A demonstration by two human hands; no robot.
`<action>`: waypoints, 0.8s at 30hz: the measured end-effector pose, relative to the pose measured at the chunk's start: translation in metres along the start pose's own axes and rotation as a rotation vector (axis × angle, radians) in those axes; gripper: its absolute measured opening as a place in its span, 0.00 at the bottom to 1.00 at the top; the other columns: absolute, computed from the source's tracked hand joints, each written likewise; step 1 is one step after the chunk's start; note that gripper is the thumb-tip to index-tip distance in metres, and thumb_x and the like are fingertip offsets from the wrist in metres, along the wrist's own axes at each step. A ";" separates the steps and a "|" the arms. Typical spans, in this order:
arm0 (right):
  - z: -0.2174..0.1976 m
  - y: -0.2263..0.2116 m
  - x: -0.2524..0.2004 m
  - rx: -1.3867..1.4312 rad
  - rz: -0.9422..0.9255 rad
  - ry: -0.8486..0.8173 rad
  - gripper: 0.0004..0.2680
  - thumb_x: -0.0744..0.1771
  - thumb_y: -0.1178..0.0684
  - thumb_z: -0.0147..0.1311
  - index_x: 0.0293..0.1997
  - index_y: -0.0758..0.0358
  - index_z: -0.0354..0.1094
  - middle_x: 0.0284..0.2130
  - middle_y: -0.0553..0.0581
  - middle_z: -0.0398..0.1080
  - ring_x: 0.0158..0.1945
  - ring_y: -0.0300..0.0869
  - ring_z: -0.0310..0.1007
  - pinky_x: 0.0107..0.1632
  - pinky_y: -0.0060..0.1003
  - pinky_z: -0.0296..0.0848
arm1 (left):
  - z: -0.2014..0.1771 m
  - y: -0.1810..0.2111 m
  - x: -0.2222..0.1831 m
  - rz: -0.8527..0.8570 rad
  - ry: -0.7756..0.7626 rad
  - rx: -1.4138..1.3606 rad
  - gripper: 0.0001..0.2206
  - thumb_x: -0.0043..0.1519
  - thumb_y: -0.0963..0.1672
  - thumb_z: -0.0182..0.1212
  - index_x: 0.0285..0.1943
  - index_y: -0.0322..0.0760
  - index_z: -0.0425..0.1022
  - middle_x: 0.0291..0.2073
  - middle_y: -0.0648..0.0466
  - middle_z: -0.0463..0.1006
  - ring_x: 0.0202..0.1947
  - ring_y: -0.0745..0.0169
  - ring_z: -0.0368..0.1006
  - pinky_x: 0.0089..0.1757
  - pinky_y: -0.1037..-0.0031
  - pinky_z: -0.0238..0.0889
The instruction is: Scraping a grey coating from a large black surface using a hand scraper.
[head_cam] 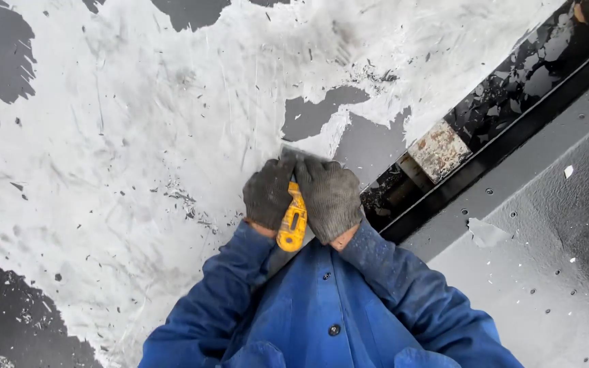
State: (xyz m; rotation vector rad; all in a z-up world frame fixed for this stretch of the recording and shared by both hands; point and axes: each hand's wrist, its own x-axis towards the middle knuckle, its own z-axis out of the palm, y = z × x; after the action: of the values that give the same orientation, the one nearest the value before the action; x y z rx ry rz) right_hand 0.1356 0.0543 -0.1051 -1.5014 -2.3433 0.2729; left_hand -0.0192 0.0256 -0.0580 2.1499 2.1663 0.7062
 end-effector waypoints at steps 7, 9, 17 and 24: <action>-0.053 -0.037 -0.016 0.117 0.115 -0.038 0.22 0.71 0.30 0.40 0.69 0.47 0.68 0.63 0.58 0.70 0.62 0.58 0.69 0.69 0.56 0.59 | -0.025 0.012 -0.017 0.038 0.002 0.007 0.21 0.63 0.46 0.52 0.66 0.49 0.74 0.36 0.52 0.81 0.31 0.48 0.79 0.34 0.59 0.73; -0.074 -0.037 0.019 0.073 0.101 -0.014 0.19 0.70 0.30 0.43 0.61 0.45 0.73 0.51 0.57 0.75 0.51 0.55 0.74 0.55 0.53 0.68 | -0.009 0.024 0.011 -0.057 0.074 0.096 0.18 0.62 0.48 0.54 0.61 0.47 0.77 0.33 0.53 0.79 0.29 0.50 0.77 0.36 0.60 0.72; -0.111 -0.081 0.038 0.084 0.542 -0.066 0.20 0.65 0.25 0.51 0.32 0.48 0.81 0.22 0.56 0.78 0.30 0.53 0.79 0.28 0.44 0.78 | -0.019 0.008 0.007 0.093 0.161 -0.073 0.22 0.65 0.43 0.47 0.68 0.50 0.74 0.34 0.51 0.80 0.27 0.50 0.75 0.31 0.61 0.69; -0.121 -0.060 0.049 0.041 0.239 -0.001 0.16 0.70 0.38 0.48 0.40 0.61 0.76 0.30 0.65 0.74 0.36 0.62 0.73 0.36 0.56 0.73 | -0.001 0.010 0.021 0.100 0.308 -0.025 0.17 0.65 0.46 0.48 0.60 0.51 0.77 0.28 0.57 0.76 0.22 0.55 0.72 0.29 0.66 0.67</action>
State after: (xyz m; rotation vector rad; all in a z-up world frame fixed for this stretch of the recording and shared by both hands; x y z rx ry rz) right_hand 0.1128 0.0703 0.0356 -1.7621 -2.1437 0.3782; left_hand -0.0108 0.0452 -0.0475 2.2803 2.1766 1.1339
